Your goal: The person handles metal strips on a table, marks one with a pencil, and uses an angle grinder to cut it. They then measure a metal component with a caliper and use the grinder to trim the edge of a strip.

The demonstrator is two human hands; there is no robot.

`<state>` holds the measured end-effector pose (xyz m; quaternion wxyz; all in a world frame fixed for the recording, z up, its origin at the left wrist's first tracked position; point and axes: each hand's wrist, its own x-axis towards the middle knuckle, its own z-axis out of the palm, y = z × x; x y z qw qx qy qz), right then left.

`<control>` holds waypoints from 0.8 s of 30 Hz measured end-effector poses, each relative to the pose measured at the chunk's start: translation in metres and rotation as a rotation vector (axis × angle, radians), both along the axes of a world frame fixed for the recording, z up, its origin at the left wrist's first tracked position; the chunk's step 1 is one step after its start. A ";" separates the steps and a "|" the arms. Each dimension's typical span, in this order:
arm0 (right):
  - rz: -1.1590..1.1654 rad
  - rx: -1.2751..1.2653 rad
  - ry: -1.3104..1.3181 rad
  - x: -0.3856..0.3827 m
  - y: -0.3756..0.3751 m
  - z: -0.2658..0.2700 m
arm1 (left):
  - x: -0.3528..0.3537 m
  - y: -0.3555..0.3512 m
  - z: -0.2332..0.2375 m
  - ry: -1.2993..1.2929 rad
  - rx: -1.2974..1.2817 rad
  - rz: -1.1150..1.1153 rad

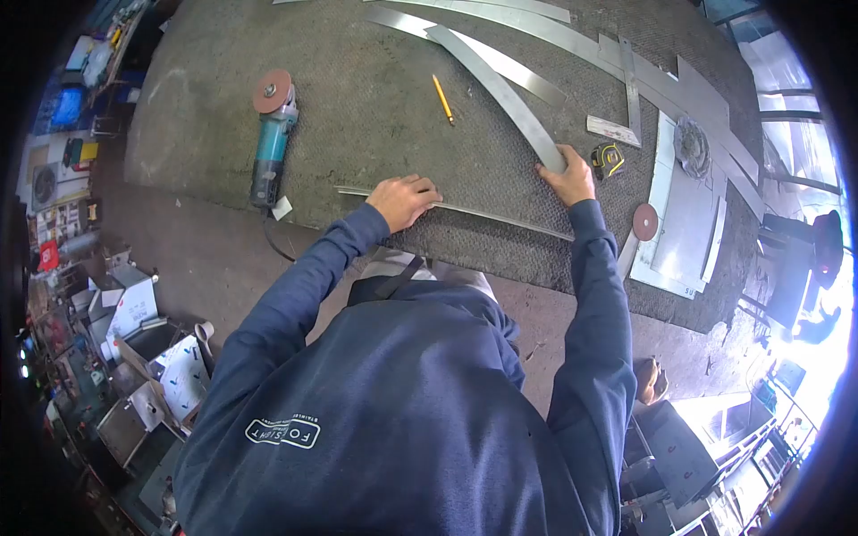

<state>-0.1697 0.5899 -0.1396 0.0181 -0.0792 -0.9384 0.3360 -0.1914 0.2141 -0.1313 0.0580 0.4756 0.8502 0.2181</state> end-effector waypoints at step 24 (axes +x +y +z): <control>0.277 -0.014 -0.020 0.082 -0.012 0.046 | 0.025 0.005 -0.014 0.318 0.151 0.214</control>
